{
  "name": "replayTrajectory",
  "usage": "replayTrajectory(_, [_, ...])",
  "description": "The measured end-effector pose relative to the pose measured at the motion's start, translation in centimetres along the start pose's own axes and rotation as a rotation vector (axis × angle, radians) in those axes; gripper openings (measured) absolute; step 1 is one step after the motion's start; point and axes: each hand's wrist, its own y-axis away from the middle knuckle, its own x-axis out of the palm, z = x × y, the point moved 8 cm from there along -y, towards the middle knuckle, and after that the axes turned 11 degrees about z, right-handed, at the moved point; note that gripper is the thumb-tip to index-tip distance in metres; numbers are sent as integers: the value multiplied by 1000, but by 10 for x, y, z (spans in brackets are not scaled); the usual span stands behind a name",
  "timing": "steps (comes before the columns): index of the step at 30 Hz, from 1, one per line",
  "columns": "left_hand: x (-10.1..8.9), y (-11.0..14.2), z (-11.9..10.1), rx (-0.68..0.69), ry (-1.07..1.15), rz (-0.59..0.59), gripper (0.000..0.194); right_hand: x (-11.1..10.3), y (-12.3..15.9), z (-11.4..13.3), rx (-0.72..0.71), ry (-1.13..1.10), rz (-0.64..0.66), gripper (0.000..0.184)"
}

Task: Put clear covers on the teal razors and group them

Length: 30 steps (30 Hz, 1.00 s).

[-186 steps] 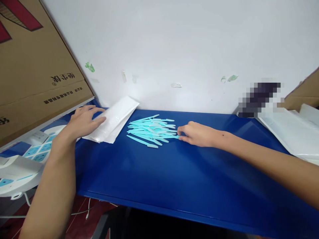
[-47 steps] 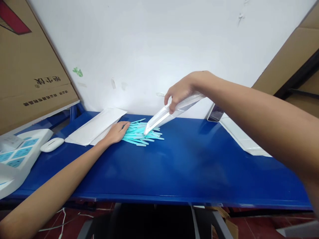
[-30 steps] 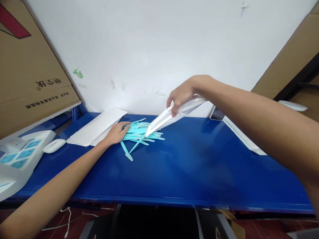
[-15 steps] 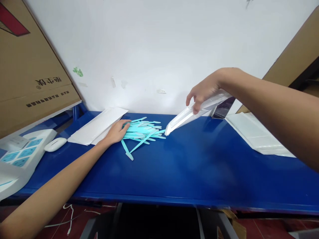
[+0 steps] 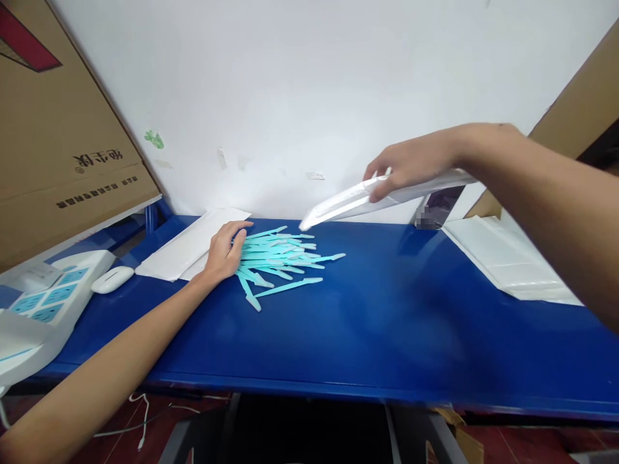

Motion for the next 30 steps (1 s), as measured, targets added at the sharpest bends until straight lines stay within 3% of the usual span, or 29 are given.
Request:
replayTrajectory(2, [-9,3,-11,61,-25,-25,55,19,3,38,-129,38,96,53])
replayTrajectory(5, [-25,9,-40,195,-143,-32,69,35,7,90,-272,121,-17,51])
replayTrajectory(7, [-28,12,-62,291,-234,29,76,45,12,125,-401,197,-115,47])
replayTrajectory(10, [-24,12,-80,377,-305,130,67,51,29,173,-644,357,-338,38])
replayTrajectory(13, [-35,9,-70,367,-307,87,50,48,54,197,-786,508,-666,30])
replayTrajectory(15, [-55,7,-47,238,-342,-7,49,46,68,200,-768,525,-846,27])
replayTrajectory(17, [-81,7,-15,47,-400,-78,53,50,74,194,-705,454,-913,25])
replayTrajectory(21, [-118,15,41,-298,-467,-48,60,89,61,173,-634,262,-735,30])
replayTrajectory(23, [-116,20,65,-459,-495,84,63,117,49,155,-609,186,-638,32])
replayTrajectory(27, [-84,30,91,-657,-530,434,76,165,27,108,-482,60,-497,34])
replayTrajectory(28, [-80,30,89,-654,-528,440,78,173,23,96,-442,35,-468,36])
replayTrajectory(30, [-79,24,73,-572,-509,311,78,188,17,78,-375,27,-398,45])
